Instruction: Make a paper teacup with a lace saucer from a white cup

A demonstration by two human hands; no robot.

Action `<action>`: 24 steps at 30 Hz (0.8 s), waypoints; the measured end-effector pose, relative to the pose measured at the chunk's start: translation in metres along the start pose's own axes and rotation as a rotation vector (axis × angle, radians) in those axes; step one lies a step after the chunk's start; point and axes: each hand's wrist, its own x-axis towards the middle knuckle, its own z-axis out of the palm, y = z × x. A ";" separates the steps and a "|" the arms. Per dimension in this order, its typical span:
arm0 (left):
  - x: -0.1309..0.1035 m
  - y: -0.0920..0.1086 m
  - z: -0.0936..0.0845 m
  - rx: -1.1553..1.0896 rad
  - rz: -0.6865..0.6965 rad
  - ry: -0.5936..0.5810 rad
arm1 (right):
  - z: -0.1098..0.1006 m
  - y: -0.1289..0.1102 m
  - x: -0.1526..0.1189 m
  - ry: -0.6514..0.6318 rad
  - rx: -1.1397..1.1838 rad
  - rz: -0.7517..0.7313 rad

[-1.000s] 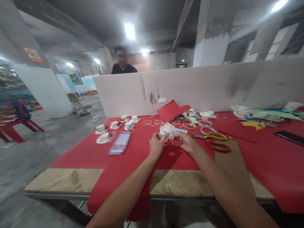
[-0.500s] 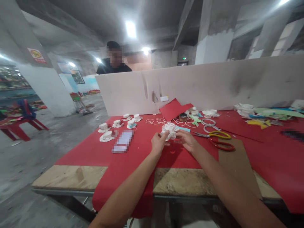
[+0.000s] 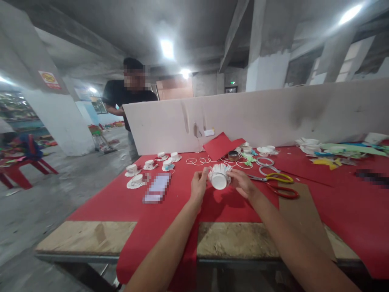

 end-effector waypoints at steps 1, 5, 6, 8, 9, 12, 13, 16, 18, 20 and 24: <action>0.001 0.002 -0.003 -0.039 0.029 -0.002 | -0.001 -0.003 -0.002 -0.038 0.001 0.010; 0.001 0.008 -0.010 -0.204 -0.109 -0.316 | 0.001 -0.010 -0.010 -0.195 -0.005 0.075; 0.000 0.009 -0.011 -0.233 -0.164 -0.401 | 0.001 -0.010 -0.011 -0.222 -0.025 0.090; -0.003 0.012 -0.013 -0.255 -0.218 -0.502 | 0.001 -0.009 -0.012 -0.269 -0.083 0.110; -0.004 0.012 -0.015 -0.246 -0.221 -0.535 | 0.001 -0.008 -0.013 -0.287 -0.114 0.116; -0.005 0.014 -0.020 -0.164 -0.204 -0.637 | 0.001 -0.005 -0.014 -0.318 -0.202 0.145; -0.005 0.014 -0.021 -0.132 -0.198 -0.667 | 0.001 -0.004 -0.014 -0.327 -0.231 0.151; -0.003 0.012 -0.024 -0.056 -0.172 -0.707 | 0.005 -0.003 -0.015 -0.375 -0.290 0.145; -0.002 0.010 -0.025 -0.029 -0.164 -0.698 | 0.007 -0.003 -0.016 -0.401 -0.298 0.144; -0.001 0.009 -0.025 -0.021 -0.164 -0.684 | 0.007 -0.003 -0.016 -0.401 -0.286 0.151; -0.001 0.010 -0.024 -0.041 -0.170 -0.677 | 0.003 -0.004 -0.014 -0.361 -0.249 0.164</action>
